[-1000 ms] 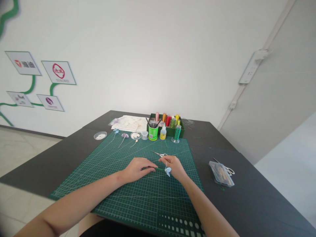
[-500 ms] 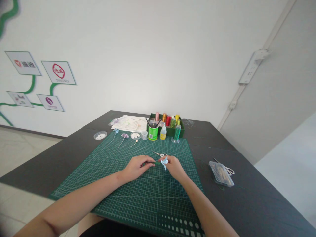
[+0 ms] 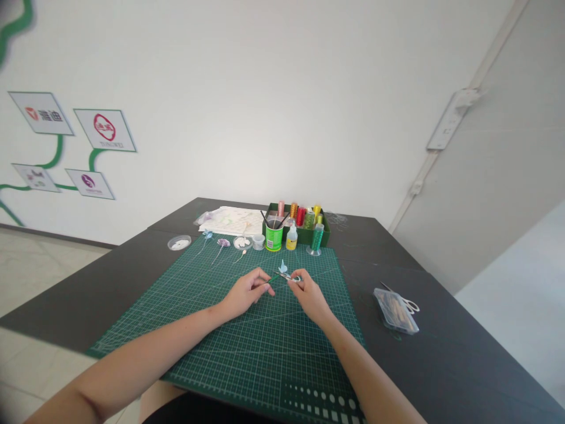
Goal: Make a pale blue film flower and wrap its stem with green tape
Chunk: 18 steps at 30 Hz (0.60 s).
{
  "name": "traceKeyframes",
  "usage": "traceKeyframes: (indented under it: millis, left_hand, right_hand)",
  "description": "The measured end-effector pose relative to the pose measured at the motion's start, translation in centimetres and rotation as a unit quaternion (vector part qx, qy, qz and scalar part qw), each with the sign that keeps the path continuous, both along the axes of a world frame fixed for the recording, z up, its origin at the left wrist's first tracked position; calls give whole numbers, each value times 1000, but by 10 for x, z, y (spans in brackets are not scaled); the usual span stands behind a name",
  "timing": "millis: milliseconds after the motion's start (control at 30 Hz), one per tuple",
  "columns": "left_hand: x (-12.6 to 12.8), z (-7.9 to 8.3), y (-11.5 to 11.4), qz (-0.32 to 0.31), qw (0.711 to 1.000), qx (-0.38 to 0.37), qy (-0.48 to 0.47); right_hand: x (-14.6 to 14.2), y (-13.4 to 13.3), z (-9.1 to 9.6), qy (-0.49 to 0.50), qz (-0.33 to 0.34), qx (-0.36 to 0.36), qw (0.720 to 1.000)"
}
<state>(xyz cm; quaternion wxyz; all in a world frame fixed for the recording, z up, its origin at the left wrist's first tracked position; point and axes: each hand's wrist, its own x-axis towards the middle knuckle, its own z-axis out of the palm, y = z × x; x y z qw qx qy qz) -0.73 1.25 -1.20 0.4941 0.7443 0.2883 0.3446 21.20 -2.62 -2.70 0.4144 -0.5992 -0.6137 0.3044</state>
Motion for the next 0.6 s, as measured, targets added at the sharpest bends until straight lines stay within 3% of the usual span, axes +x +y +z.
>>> traceKeyframes:
  millis: [200, 300, 600]
  left_hand:
    - [2, 0, 1, -11, 999, -39, -15]
    - [1, 0, 0, -11, 999, -44, -18]
    - [2, -6, 2, -7, 998, -48, -30]
  right_hand:
    - [6, 1, 0, -10, -98, 55, 994]
    - [8, 2, 3, -16, -104, 80, 991]
    - [-24, -14, 13, 6, 114, 31, 993]
